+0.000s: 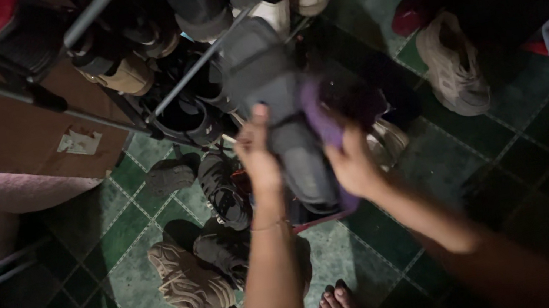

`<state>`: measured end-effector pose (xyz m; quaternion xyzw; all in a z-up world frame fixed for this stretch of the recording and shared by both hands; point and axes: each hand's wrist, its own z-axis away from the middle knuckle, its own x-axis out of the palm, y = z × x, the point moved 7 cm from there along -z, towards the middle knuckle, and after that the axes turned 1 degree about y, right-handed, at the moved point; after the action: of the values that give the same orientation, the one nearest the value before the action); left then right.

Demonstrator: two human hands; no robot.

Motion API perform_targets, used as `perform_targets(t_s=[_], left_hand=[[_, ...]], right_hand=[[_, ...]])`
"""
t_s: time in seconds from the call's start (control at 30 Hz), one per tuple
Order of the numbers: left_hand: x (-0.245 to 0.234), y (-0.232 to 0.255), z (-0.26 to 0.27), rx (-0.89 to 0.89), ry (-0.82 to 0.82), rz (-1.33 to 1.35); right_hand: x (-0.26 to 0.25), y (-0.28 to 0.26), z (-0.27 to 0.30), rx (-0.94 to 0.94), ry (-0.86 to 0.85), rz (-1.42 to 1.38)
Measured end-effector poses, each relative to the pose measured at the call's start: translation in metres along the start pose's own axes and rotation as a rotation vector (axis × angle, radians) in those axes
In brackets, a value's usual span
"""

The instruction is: The person wipes several pairs of shoes and sandals with a purple cloth, then places them on a metal shoe rack. The person handles sneakers, sandals, and flip-flops one at a time, wiping them before arranging them on the rack.

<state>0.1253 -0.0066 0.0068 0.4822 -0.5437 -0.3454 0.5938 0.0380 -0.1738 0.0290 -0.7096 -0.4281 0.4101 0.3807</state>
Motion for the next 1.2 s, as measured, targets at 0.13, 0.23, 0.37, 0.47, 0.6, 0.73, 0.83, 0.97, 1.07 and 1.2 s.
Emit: perform_targets(t_s=[0.13, 0.23, 0.37, 0.47, 0.6, 0.73, 0.83, 0.97, 1.07, 1.2], left_hand=[[-0.019, 0.028, -0.01, -0.085, 0.065, 0.091], [-0.031, 0.044, -0.018, -0.095, 0.119, 0.123], [-0.058, 0.024, -0.018, -0.132, 0.081, -0.067], [-0.078, -0.022, 0.001, -0.166, -0.05, -0.324], [-0.08, -0.084, 0.014, -0.216, -0.139, -0.345], [-0.084, -0.135, 0.038, -0.348, -0.231, -0.576], [-0.08, -0.148, 0.027, -0.341, -0.241, -0.777], [-0.078, -0.155, 0.028, -0.195, -0.242, -0.932], [-0.072, -0.164, 0.027, -0.27, -0.311, -0.903], [-0.06, -0.173, 0.039, -0.369, -0.466, -0.929]], right_hand=[[0.008, 0.026, 0.071, 0.031, -0.19, -0.038], [0.004, 0.052, 0.082, 0.118, -0.491, 0.181], [-0.045, 0.081, 0.067, 0.469, -0.835, 0.667], [-0.081, 0.062, 0.049, 0.451, -0.773, 0.952], [-0.074, 0.031, 0.003, 0.235, -0.415, 1.096], [-0.024, 0.041, 0.012, -0.117, -0.471, 1.108], [-0.031, 0.065, -0.008, -0.22, -0.269, 1.422], [-0.061, 0.092, -0.013, -0.122, -0.112, 1.474], [-0.066, 0.103, -0.007, 0.05, -0.052, 1.127], [-0.025, 0.141, 0.034, 0.34, -0.33, 0.721]])
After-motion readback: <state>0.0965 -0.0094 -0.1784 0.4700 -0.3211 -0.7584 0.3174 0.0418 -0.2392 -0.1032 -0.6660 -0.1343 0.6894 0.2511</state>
